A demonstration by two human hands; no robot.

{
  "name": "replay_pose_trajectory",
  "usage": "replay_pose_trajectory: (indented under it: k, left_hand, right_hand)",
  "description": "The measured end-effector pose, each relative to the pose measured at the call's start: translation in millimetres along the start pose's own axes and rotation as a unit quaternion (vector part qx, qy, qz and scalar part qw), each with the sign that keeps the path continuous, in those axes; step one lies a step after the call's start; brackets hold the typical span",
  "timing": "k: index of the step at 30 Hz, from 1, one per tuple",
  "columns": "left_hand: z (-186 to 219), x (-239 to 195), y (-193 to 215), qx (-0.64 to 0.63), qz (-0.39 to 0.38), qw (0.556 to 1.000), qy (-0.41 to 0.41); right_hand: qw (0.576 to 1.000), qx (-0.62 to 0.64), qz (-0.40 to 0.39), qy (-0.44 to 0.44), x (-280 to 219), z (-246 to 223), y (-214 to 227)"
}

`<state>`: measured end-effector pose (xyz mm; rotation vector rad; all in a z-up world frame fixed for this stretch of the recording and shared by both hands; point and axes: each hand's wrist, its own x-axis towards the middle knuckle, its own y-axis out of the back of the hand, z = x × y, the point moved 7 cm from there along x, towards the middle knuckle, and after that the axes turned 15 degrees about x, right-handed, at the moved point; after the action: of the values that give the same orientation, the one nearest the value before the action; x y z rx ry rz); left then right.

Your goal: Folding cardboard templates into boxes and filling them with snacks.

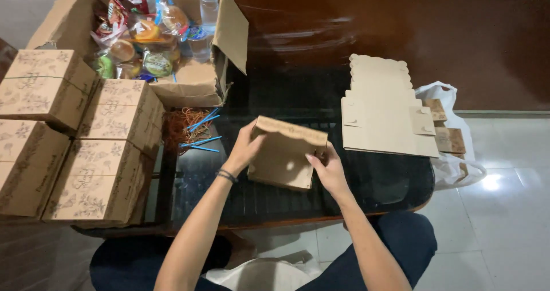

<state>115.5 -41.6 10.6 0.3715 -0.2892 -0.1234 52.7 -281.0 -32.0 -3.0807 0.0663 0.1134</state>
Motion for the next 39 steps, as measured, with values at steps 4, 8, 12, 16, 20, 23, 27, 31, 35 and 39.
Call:
replay_pose_trajectory:
  k: [4, 8, 12, 16, 20, 23, 27, 31, 35, 39]
  left_hand:
    - [-27.6, -22.0, -11.4, -0.048, -0.008, 0.998, 0.036]
    - [-73.7, -33.4, -15.9, -0.014, 0.058, 0.99, 0.131]
    - [-49.4, -45.7, -5.3, 0.015, 0.067, 0.955, 0.288]
    - [-55.3, -50.5, -6.5, 0.003, 0.063, 0.935, 0.35]
    - [-80.2, -52.7, -13.6, -0.016, 0.061, 0.924, 0.376]
    - [-80.8, -57.0, -11.6, -0.027, 0.092, 0.921, 0.376]
    - [-104.7, -33.6, -5.6, -0.048, 0.186, 0.933, 0.303]
    - [-85.2, -11.9, 16.0, -0.021, 0.221, 0.934, 0.279]
    - [-95.7, 15.5, 18.8, -0.023, 0.221, 0.937, 0.268]
    - [-81.8, 3.1, 14.0, 0.0, 0.127, 0.94, 0.318]
  right_hand:
    - [0.996, -0.064, 0.05, -0.041, 0.2, -0.6, -3.4]
    - [0.995, -0.045, 0.078, -0.048, -3.1, 1.4, -17.3]
    - [0.986, -0.104, 0.084, -0.098, -14.9, -24.3, -32.9]
    - [0.988, -0.091, 0.078, -0.093, -17.2, -35.5, -32.3]
    - [0.988, -0.096, 0.088, -0.079, -10.2, -14.2, -24.7]
    - [0.991, -0.095, 0.081, -0.044, -16.4, -18.9, -26.9]
    - [0.995, -0.076, 0.069, -0.019, -8.1, -3.7, -22.1]
    - [0.994, -0.09, 0.041, -0.035, -22.1, -2.5, -28.0]
    - [0.989, -0.13, 0.005, -0.076, -25.1, -0.5, -33.0]
    - [0.985, -0.148, -0.013, -0.084, -25.6, 0.9, -36.8]
